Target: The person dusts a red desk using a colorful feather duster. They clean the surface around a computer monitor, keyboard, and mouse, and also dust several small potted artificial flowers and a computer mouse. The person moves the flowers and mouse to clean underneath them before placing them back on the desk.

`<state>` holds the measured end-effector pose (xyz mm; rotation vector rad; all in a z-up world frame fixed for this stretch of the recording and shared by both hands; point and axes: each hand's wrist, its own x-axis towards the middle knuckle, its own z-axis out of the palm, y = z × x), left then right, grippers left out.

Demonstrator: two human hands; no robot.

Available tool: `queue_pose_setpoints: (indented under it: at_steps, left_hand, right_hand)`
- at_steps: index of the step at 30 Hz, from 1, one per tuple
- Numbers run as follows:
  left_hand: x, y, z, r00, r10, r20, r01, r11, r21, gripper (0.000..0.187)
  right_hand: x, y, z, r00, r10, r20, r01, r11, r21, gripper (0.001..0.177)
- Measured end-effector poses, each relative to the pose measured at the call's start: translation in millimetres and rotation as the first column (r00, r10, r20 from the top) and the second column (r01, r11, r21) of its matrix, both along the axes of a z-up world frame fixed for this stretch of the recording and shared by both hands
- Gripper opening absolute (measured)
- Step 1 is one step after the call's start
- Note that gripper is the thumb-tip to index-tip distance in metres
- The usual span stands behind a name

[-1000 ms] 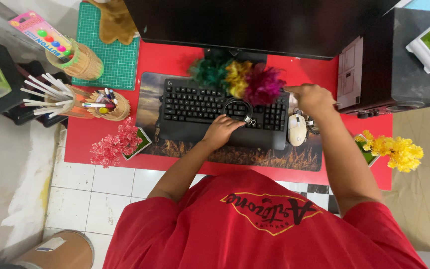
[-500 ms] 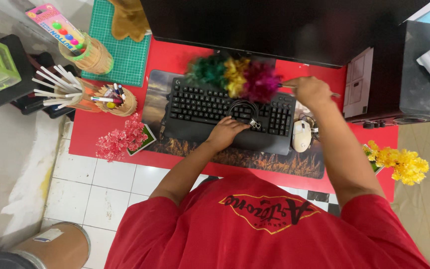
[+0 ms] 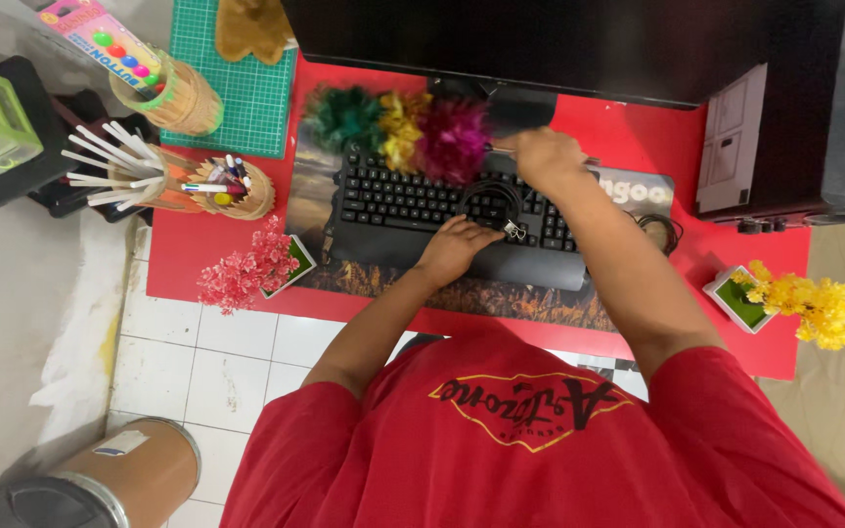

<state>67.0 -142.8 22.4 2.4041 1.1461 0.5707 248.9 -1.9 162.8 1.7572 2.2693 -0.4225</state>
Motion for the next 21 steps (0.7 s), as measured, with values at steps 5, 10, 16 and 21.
queue_pose_setpoints:
  at_steps: [5,10,16,21]
  left_hand:
    - [-1,0,0,1.0,0.012,0.029,-0.012,1.0,-0.007,0.056]
    - [-1,1,-2,0.999,0.004,0.043,-0.004,1.0,-0.001,0.055]
    - [-1,3,-2,0.999,-0.009,0.051,0.01,1.0,-0.01,0.049]
    - [-3,7,1,0.998,-0.02,0.061,0.022,0.999,-0.035,0.046]
  right_hand:
    - [23,9,6,0.998,-0.02,-0.053,0.021,1.0,0.002,0.047]
    - [159,-17,23,0.985,-0.129,0.113,0.138,0.987,-0.079,0.04]
    - [268,-92,29,0.913,-0.407,0.024,0.407,0.913,-0.025,0.039]
    - [271,-141,26,0.71,-0.696,-0.106,0.693,0.717,-0.075,0.045]
